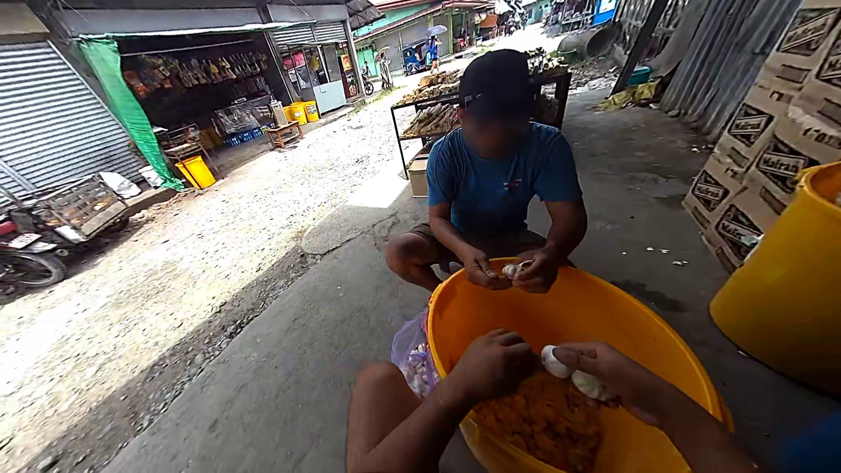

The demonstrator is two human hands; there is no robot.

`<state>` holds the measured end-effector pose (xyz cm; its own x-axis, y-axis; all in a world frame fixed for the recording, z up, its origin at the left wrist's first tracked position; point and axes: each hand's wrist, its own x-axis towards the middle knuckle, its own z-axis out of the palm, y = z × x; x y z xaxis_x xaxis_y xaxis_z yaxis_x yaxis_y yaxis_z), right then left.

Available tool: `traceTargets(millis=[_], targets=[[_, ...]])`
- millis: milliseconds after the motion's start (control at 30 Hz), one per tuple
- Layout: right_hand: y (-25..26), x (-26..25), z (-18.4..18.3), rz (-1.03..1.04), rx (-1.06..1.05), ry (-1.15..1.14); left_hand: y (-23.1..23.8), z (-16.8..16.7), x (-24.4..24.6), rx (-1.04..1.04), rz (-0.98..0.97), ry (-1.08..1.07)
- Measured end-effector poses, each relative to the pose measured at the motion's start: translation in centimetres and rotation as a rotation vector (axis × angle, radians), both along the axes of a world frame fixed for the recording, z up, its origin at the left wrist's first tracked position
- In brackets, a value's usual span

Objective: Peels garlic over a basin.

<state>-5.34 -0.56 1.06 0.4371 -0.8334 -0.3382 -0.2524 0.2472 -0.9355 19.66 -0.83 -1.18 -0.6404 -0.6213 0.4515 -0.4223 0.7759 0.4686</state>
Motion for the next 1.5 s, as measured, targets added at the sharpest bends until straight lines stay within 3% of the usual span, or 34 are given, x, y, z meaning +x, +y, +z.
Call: traceTargets(millis=[133,333,500,733,900,1133,1233,1367,1500], targets=[[0.5,0.6,-0.7,-0.010,0.116,-0.142,0.9,0.3,-0.6,-0.140,0.059,0.036],[1.2,0.9,-0.1,-0.023,-0.024,-0.191,1.3,-0.1,-0.5,0.049,0.076,0.124],[1.2,1.3,-0.4,0.009,-0.363,0.028,1.6,-0.3,-0.4,0.514,0.052,0.223],[3.2,3.0,-0.1,0.052,-1.093,0.523,1.9,-1.7,-0.7,1.277,-0.044,0.672],[3.2,3.1,-0.8,0.032,-1.190,0.468,2.4,-1.5,-0.4,1.580,-0.156,0.842],[2.6,3.6,-0.6,-0.034,-1.031,0.264,2.1,-1.4,0.5,1.601,-0.415,0.998],[2.3,4.3,1.2,-0.008,-0.870,0.099,2.1,0.1,1.4,1.528,-0.450,0.984],[2.1,4.5,1.8,-0.049,-0.747,-0.060,2.1,1.1,2.6,1.410,-0.332,0.889],[1.5,4.1,1.8,-0.076,-0.705,-0.156,2.4,1.0,4.0,1.075,-0.107,0.810]])
